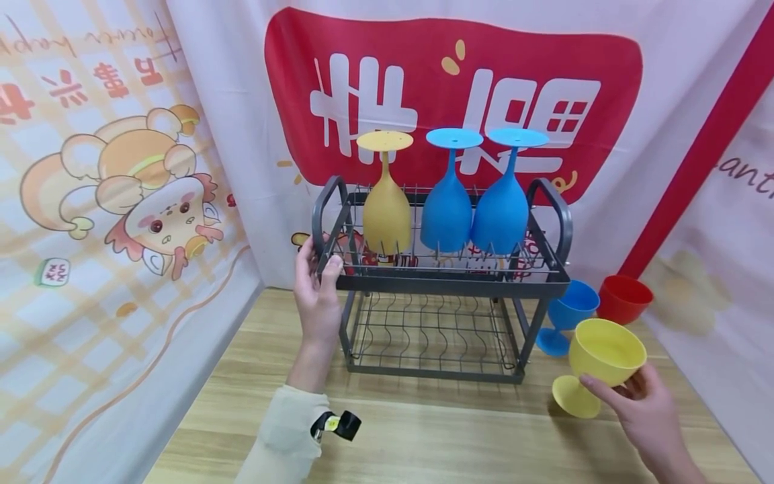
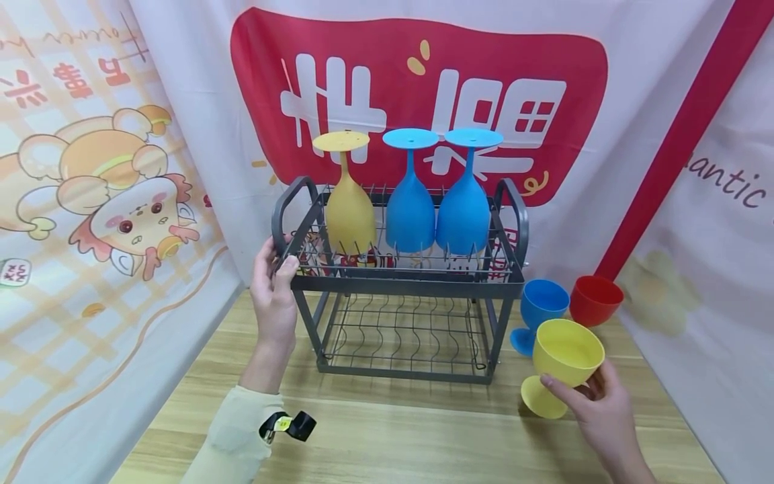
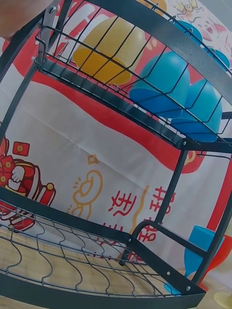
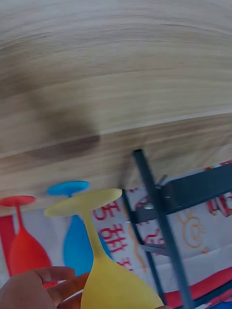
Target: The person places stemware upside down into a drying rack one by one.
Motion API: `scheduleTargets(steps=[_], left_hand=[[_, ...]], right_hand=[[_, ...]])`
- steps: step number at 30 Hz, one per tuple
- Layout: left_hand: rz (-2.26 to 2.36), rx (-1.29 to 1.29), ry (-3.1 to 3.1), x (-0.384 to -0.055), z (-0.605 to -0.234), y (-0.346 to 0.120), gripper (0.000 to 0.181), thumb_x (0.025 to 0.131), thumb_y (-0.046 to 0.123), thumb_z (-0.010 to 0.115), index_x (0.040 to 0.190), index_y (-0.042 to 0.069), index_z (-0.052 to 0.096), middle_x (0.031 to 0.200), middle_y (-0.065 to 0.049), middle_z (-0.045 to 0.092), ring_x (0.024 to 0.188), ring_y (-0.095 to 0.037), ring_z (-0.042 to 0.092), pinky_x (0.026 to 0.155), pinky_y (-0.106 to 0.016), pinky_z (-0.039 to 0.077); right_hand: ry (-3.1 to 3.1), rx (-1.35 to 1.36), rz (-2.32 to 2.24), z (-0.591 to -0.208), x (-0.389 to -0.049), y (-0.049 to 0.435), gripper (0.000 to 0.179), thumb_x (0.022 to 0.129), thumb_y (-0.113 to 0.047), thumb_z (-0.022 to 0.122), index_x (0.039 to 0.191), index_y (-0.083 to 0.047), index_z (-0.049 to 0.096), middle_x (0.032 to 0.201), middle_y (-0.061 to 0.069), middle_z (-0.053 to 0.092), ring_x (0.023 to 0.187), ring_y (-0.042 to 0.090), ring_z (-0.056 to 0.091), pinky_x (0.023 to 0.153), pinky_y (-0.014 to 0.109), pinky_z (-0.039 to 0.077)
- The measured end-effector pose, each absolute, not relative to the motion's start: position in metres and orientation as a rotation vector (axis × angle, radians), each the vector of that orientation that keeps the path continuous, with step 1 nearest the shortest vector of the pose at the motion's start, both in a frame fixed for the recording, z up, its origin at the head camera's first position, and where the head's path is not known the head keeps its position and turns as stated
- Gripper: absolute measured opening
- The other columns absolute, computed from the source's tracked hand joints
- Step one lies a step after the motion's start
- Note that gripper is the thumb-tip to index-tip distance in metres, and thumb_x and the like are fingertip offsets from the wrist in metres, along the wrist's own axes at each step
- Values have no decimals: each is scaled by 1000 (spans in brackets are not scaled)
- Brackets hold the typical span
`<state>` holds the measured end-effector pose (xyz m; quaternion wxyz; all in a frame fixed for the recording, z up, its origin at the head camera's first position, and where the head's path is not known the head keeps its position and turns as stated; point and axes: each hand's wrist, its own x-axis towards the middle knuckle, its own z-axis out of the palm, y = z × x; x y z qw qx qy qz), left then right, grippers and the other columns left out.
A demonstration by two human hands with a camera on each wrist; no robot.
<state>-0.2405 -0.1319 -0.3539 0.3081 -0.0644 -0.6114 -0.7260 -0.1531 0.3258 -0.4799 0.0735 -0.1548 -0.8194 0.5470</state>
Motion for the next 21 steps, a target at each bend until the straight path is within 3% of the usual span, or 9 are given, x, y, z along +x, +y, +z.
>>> scheduleTargets(steps=[6,10,15,17,21], left_hand=[[-1923,-169,-1616,-241,-354,-131,54,101,16,61,154,17,49,150,-12,57,136,-24,54,117,-39,44],[-1919,-179,-1614,-241,-354,-132,54,101,17,61,154,16,50,150,-11,58,138,-26,53,117,-39,44],[-1920,-171,-1634,-240,-354,-133,53,102,17,61,154,18,50,148,-4,60,136,-19,55,118,-40,43],[-1924,-165,-1642,-240,-354,-134,53,102,17,62,154,20,50,147,-2,60,136,-17,55,119,-40,43],[-1933,-163,-1637,-239,-353,-135,53,102,17,62,154,20,50,146,-1,60,134,-16,56,119,-39,44]], right_hand=[[-2543,-445,1609,-472,-151,303,99,90,-51,80,168,-24,26,153,5,46,116,9,52,82,5,52],[-2604,-411,1571,-469,-149,289,102,88,-57,80,167,-21,27,158,8,45,127,22,49,84,6,49],[-2656,-339,1548,-467,-148,275,101,88,-55,81,167,-20,28,161,10,46,131,25,50,89,9,47],[-2668,-324,1567,-467,-148,271,102,89,-53,82,167,-20,26,162,11,45,133,26,49,97,17,50],[-2674,-268,1593,-467,-150,259,103,88,-51,84,167,-19,26,162,11,46,134,28,50,112,46,50]])
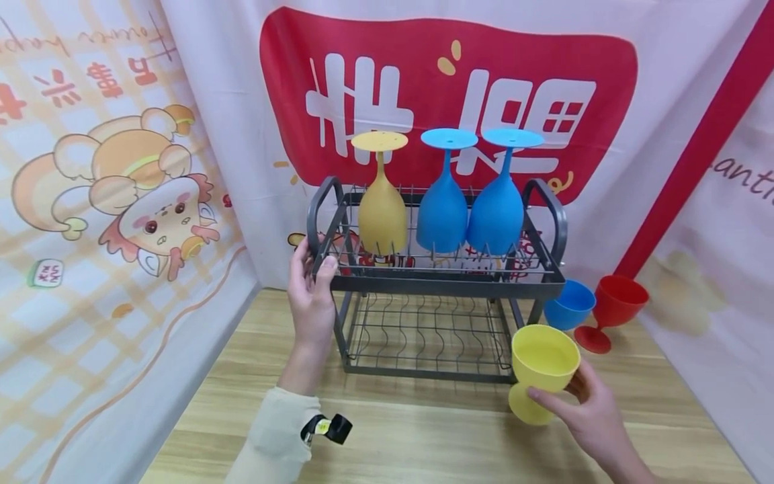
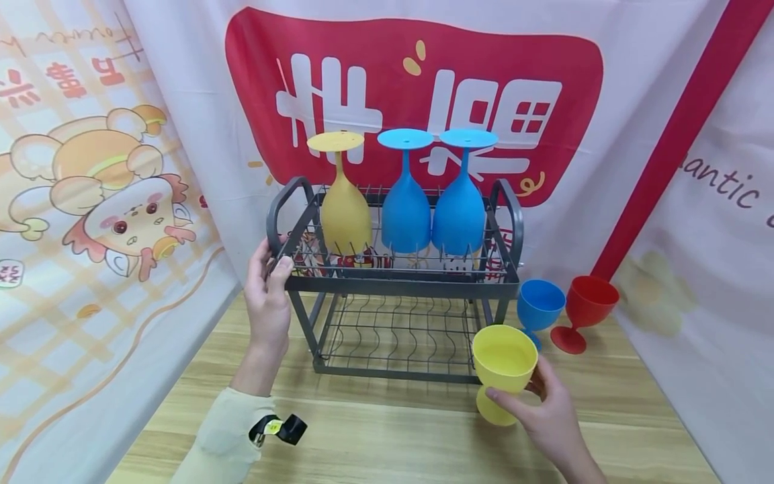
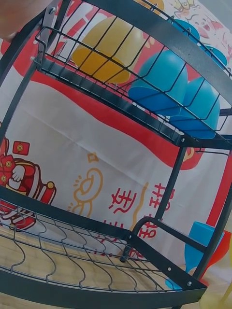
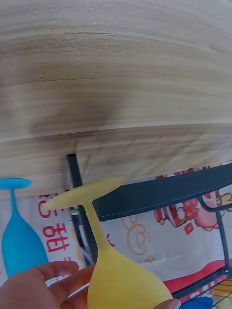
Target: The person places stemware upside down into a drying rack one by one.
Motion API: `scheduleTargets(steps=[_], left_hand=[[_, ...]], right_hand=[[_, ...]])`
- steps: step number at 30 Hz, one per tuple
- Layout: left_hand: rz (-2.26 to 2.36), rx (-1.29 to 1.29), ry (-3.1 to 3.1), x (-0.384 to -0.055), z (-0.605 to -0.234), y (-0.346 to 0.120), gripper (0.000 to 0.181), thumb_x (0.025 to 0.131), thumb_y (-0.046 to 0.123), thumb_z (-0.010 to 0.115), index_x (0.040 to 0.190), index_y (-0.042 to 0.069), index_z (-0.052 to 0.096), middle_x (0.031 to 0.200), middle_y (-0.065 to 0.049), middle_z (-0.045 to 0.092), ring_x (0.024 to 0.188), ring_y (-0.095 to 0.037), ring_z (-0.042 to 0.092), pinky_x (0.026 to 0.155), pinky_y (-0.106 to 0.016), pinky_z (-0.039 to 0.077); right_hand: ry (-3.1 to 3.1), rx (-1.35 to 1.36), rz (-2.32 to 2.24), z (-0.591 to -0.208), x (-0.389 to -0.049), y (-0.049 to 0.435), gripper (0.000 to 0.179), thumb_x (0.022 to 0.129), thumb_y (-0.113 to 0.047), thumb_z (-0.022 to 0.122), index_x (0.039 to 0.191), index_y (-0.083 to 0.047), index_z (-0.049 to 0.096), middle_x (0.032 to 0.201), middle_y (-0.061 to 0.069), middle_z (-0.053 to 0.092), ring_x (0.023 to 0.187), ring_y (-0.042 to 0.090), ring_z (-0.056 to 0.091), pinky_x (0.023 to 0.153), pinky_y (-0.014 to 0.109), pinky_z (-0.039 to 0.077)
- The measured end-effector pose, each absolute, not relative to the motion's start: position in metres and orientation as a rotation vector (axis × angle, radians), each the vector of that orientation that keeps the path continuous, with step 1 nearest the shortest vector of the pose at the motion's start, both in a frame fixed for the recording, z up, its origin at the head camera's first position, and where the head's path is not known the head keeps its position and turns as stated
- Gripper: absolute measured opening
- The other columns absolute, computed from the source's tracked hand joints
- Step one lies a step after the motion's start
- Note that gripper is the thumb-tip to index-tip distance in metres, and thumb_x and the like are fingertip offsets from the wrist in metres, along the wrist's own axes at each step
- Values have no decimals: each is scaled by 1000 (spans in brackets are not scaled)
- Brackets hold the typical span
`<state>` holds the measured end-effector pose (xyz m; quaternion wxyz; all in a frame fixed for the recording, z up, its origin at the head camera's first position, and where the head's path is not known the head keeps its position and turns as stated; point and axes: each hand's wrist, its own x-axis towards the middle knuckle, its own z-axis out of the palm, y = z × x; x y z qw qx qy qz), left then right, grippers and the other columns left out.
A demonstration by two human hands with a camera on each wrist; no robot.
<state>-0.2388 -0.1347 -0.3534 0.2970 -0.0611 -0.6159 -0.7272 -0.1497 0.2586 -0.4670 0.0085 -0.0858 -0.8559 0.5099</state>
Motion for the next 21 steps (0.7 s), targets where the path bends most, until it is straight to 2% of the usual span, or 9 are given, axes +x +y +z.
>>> scheduleTargets(steps=[3,9,13,17,21], left_hand=[[-1930,-165,-1634,-239,-354,-134,54,102,17,62,154,19,50,147,-5,60,134,-17,57,119,-36,45],[-1933,-168,-1647,-239,-355,-138,54,103,16,61,156,18,50,149,-9,60,137,-21,56,121,-40,44],[-1939,-127,-1698,-236,-357,-143,55,105,23,63,157,21,48,151,-7,60,140,-21,56,124,-41,42],[-1900,-85,-1746,-230,-361,-148,54,105,24,66,156,21,50,150,-7,61,137,-20,58,120,-32,47],[-1829,-37,-1756,-223,-375,-151,48,104,19,67,150,14,56,143,-1,63,132,-17,59,108,-22,52]], right_hand=[[-2676,-206,1573,-465,-150,248,99,87,-49,85,165,-18,32,158,10,51,131,27,53,113,52,49],[-2645,-106,1543,-457,-148,230,92,86,-43,88,160,-19,40,151,5,58,124,21,60,105,36,51],[-2605,-71,1607,-453,-148,221,90,86,-40,88,160,-20,41,152,5,58,123,18,62,101,24,51],[-2585,-40,1629,-450,-148,216,89,86,-36,89,160,-21,41,152,5,58,123,16,62,97,15,51],[-2585,11,1569,-445,-147,212,92,85,-34,91,161,-19,40,153,6,58,125,21,60,100,22,52]])
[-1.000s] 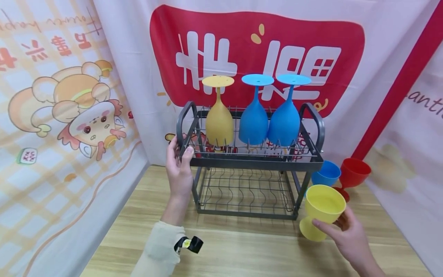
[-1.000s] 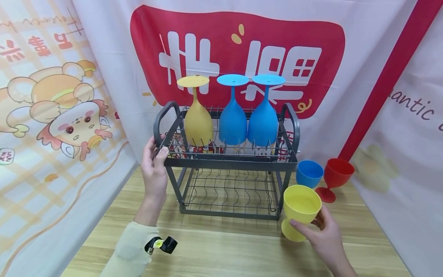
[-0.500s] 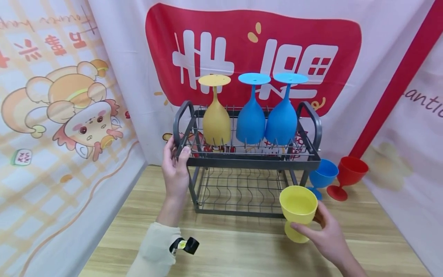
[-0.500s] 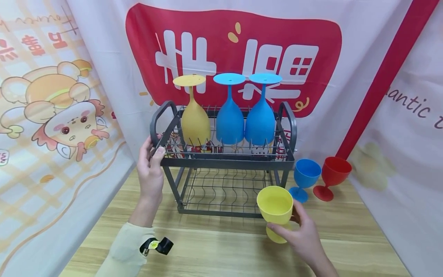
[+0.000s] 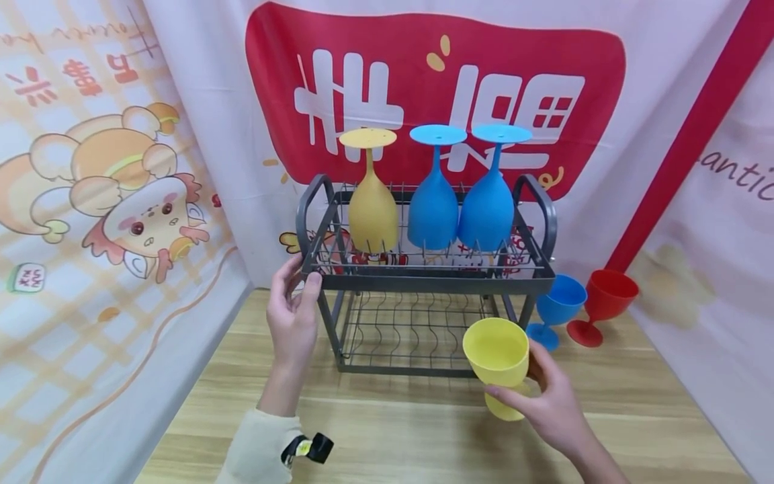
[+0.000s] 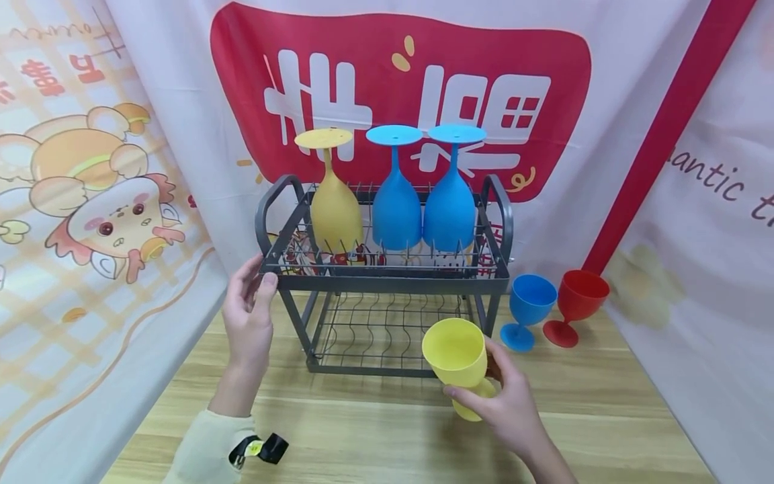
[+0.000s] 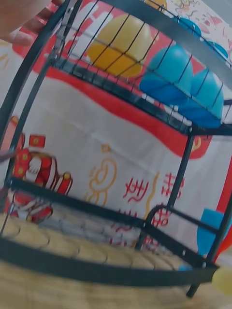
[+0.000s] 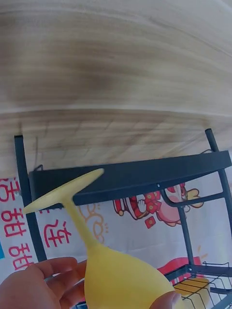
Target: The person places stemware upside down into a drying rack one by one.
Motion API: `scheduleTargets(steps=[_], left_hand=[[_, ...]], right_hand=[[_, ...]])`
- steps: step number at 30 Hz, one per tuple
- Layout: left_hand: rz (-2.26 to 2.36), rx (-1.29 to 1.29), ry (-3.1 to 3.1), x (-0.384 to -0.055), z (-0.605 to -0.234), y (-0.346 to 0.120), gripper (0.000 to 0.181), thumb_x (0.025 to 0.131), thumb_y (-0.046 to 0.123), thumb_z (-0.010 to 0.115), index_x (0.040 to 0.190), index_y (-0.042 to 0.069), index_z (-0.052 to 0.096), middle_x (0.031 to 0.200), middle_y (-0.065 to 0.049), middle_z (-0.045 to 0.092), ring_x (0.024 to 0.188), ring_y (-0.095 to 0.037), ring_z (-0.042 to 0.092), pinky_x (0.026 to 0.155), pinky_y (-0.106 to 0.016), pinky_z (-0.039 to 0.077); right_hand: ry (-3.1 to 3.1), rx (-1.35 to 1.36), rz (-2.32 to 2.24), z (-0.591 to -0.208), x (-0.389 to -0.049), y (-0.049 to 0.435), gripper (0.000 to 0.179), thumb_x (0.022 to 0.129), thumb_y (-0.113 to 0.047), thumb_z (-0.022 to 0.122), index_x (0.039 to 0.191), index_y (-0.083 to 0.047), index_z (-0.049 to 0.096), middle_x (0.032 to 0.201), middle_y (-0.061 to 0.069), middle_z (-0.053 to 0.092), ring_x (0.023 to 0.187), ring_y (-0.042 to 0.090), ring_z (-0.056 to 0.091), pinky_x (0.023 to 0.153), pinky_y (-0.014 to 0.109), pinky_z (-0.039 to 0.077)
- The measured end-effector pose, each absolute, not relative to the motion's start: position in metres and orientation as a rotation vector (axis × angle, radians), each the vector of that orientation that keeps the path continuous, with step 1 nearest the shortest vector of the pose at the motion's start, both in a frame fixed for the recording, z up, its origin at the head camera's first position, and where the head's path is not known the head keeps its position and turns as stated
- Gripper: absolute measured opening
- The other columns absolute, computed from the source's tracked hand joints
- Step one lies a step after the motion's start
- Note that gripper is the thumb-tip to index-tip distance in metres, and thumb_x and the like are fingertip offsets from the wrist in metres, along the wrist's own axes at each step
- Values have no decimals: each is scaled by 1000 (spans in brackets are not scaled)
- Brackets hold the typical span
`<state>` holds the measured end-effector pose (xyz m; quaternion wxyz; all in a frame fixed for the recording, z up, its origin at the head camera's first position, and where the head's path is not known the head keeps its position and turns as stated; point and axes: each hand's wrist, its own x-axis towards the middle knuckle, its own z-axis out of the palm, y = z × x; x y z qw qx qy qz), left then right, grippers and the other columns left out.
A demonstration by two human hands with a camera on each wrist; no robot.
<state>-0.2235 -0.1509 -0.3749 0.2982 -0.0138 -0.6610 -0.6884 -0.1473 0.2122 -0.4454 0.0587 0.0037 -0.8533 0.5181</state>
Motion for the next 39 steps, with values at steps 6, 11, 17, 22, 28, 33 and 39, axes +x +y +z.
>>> scheduleTargets(steps=[6,11,17,22,28,33,39], left_hand=[[-1742,4,-1771,-207,-411,-149,36,102,16,69,136,6,62,129,-2,68,119,-13,62,97,-21,52],[-1749,-181,-1920,-196,-438,-134,36,100,13,70,134,2,62,126,-10,70,112,-11,64,92,-21,55],[-1872,-427,-2180,-186,-448,-111,49,100,18,70,148,19,56,143,-2,66,125,-18,64,100,-29,57],[-1947,-616,-2313,-178,-447,-93,67,99,23,72,160,29,44,160,1,54,137,-35,59,105,-35,57],[-1990,-748,-2324,-175,-448,-79,75,97,26,76,162,30,40,162,1,52,138,-33,58,107,-42,58],[-1988,-793,-2360,-173,-449,-72,78,93,27,81,161,31,42,159,1,54,136,-28,60,105,-33,59],[-2005,-723,-2392,-170,-450,-66,78,86,27,88,154,33,50,143,0,61,121,-20,63,96,-31,62]], right_hand=[[-2602,88,1408,-436,-145,207,94,81,-35,94,159,-17,43,149,7,57,125,24,59,99,22,52],[-2594,195,1163,-434,-145,201,94,75,-26,98,155,-21,50,139,2,58,121,18,55,96,28,60],[-2532,392,858,-431,-144,185,100,63,-17,104,151,-23,56,137,5,60,123,26,59,90,55,65],[-2458,514,678,-428,-144,173,102,56,-21,108,146,-21,61,135,7,63,120,29,62,91,56,64],[-2465,559,486,-427,-144,165,105,57,-30,108,149,-27,58,136,7,64,123,29,61,98,57,58],[-2457,611,383,-431,-144,160,102,59,-33,106,149,-27,58,137,9,64,122,31,61,100,55,55],[-2394,665,328,-436,-146,154,95,61,-33,104,145,-25,61,132,9,65,116,31,64,98,52,55]])
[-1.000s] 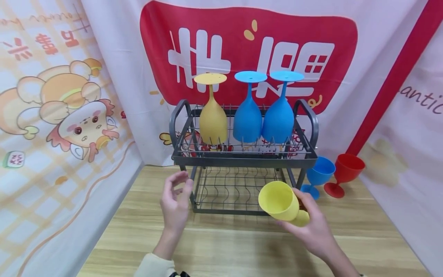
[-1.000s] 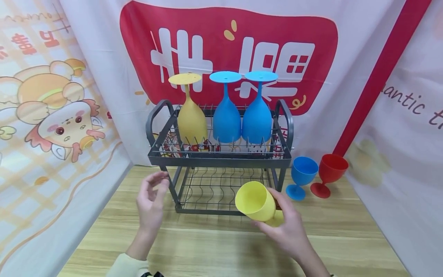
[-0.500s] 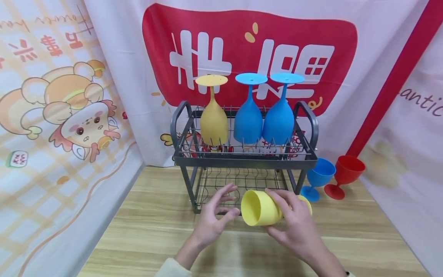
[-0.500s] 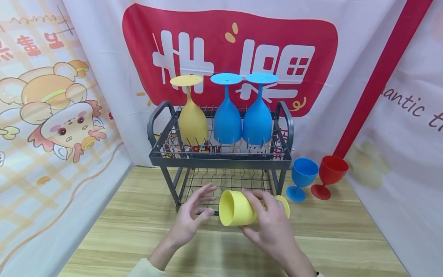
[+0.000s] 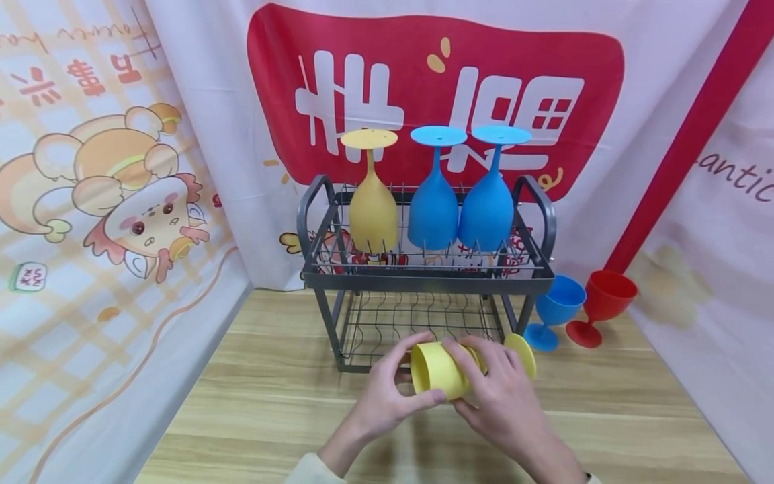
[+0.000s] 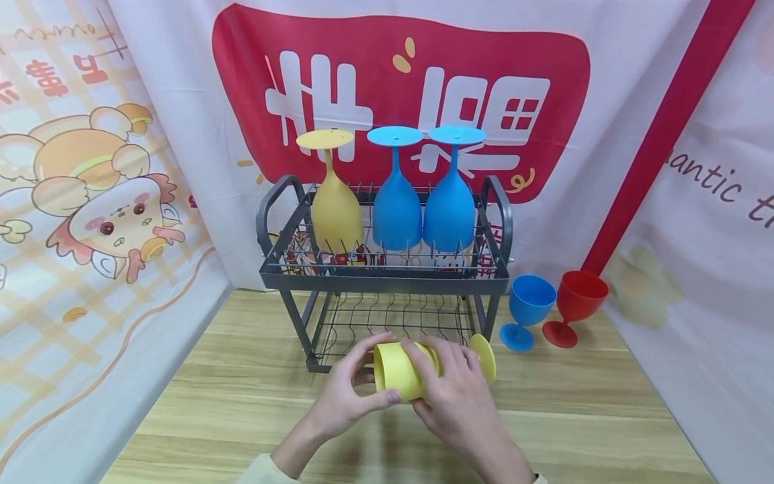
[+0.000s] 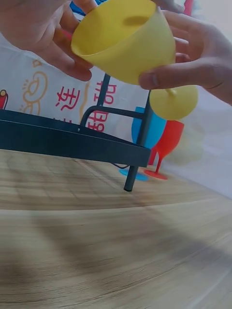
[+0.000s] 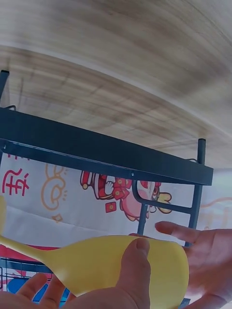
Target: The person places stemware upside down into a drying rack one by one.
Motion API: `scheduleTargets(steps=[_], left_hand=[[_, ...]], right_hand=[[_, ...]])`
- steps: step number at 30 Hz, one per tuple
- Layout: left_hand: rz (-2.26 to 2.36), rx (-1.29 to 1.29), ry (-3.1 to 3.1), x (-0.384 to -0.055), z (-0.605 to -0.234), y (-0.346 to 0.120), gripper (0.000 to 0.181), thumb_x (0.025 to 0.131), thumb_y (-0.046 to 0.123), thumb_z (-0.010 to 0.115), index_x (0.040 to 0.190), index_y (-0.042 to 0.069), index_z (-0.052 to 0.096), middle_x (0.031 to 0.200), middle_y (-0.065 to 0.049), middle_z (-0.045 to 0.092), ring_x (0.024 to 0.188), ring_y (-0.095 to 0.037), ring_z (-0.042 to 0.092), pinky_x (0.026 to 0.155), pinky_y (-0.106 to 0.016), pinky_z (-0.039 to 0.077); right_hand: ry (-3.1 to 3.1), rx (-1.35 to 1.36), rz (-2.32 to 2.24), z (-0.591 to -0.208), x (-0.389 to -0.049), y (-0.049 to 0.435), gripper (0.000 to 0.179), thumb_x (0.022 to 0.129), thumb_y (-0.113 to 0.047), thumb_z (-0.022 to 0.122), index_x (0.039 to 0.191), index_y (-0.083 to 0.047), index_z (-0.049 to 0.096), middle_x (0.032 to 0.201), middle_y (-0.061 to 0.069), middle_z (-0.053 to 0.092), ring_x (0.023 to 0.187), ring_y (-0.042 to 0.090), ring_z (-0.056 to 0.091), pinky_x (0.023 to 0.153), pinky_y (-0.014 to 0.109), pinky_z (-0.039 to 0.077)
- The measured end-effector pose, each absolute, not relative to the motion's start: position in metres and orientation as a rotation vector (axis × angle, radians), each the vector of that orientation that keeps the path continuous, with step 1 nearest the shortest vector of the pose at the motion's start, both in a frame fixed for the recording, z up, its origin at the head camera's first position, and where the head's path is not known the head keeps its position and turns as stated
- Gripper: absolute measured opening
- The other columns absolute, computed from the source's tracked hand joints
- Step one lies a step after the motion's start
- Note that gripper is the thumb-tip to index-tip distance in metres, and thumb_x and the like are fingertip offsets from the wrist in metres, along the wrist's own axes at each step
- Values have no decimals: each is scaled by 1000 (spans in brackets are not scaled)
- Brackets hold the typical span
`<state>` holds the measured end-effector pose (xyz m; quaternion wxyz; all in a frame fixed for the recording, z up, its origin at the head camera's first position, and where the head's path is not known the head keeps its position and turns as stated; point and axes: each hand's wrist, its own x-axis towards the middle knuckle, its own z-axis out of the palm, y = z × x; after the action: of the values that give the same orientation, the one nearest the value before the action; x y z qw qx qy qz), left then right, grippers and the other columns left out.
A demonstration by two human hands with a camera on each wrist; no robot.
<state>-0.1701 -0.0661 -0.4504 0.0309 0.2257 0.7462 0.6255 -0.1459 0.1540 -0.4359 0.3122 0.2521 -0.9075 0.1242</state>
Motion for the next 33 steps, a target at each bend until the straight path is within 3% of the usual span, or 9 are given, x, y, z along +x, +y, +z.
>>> scheduleTargets(steps=[4,10,17,20,23,25,30,33], left_hand=[[1947,653,2321,-168,-449,-63,75,85,27,89,151,25,54,138,-5,62,115,-19,63,90,-30,63],[2015,575,2279,-168,-450,-64,72,83,22,89,147,22,57,134,-10,64,109,-20,67,85,-32,66],[2129,519,2216,-170,-453,-67,69,82,16,88,144,19,58,140,-8,62,115,-22,64,90,-33,65],[2160,518,2208,-169,-453,-68,69,82,15,88,144,17,58,141,-9,61,117,-23,62,93,-33,64],[2192,514,2194,-169,-453,-67,69,82,14,87,144,17,57,141,-11,61,118,-24,61,94,-33,64],[2211,513,2181,-169,-453,-67,69,82,13,87,144,16,57,140,-12,60,118,-24,62,95,-35,64],[2248,553,2148,-168,-454,-64,71,83,10,85,146,6,53,142,-17,57,118,-24,63,95,-37,64],[2266,581,2127,-168,-456,-62,73,83,8,84,148,2,50,144,-21,54,117,-24,63,95,-37,65]], right_hand=[[-2388,665,330,-437,-146,151,94,60,-33,104,144,-23,62,131,10,65,116,30,64,98,52,55],[-2412,649,356,-439,-144,153,95,62,-35,104,145,-21,61,133,10,65,117,31,64,99,53,55],[-2358,563,531,-442,-135,160,91,62,-26,105,143,-15,64,134,11,67,122,28,62,97,54,59],[-2291,528,629,-444,-131,162,90,60,-20,105,141,-13,65,133,9,67,121,25,63,106,34,57],[-2241,501,744,-447,-128,162,86,61,-14,103,138,-10,66,133,8,68,120,23,63,113,9,42],[-2246,460,834,-448,-126,160,81,65,-12,102,137,-9,66,132,7,68,120,22,64,113,2,34],[-2399,156,1133,-447,-121,152,63,80,-23,95,135,-17,65,129,-5,70,116,11,67,102,12,52],[-2423,-34,1450,-443,-120,149,55,87,-33,89,133,-21,63,128,-7,71,115,10,68,99,19,56]])
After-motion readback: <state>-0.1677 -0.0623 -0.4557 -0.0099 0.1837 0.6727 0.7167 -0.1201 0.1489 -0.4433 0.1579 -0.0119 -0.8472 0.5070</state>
